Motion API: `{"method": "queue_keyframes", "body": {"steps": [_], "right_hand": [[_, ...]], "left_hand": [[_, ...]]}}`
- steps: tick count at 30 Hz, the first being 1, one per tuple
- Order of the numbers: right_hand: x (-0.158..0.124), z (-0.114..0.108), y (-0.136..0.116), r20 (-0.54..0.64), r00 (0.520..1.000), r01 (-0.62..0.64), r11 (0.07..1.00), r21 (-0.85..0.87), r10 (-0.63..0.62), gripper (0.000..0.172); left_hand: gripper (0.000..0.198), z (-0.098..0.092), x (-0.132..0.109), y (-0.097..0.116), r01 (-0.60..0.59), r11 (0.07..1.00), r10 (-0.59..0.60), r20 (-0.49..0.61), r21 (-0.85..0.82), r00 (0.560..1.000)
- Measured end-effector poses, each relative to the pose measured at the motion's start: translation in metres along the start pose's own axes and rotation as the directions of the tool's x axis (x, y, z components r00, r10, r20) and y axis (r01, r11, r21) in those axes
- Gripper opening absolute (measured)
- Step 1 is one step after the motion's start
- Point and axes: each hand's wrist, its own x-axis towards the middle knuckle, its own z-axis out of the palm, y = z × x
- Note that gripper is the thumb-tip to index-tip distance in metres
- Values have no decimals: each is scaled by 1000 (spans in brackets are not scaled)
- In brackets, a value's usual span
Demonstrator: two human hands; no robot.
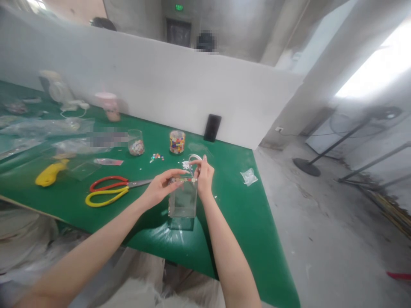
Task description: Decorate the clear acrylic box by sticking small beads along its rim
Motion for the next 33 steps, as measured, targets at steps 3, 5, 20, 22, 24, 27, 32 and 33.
{"method": "queue_keyframes", "body": {"steps": [3,5,20,22,24,27,32,33], "right_hand": [[0,-1,1,3,1000,0,1000,-2,0,67],[0,-1,2,3,1000,0,1000,-2,0,67],[5,-8,17,1,999,-38,999,25,38,49],[6,-9,19,1,999,-41,999,24,41,48],[6,-9,21,-3,999,-40,999,19,40,46],[7,-11,24,-7,999,-40,999,-1,40,41],[8,-14,31,-14,1000,-26,998,-58,25,33],[8,-15,33,-16,1000,-17,997,-71,16,32]], "left_hand": [[30,-1,0,2,2,1000,-2,5,9,1000],[31,-2,0,2,3,1000,-3,8,12,1000],[47,-1,-2,-4,-17,999,16,44,27,999],[40,-2,-2,-5,-9,1000,8,49,24,999],[39,-3,-1,-6,-3,1000,2,56,22,998],[41,-3,-1,-7,2,1000,-3,68,14,998],[41,0,1,-11,-18,1000,19,66,-10,998],[40,1,2,-12,-17,1000,18,59,-15,998]]}}
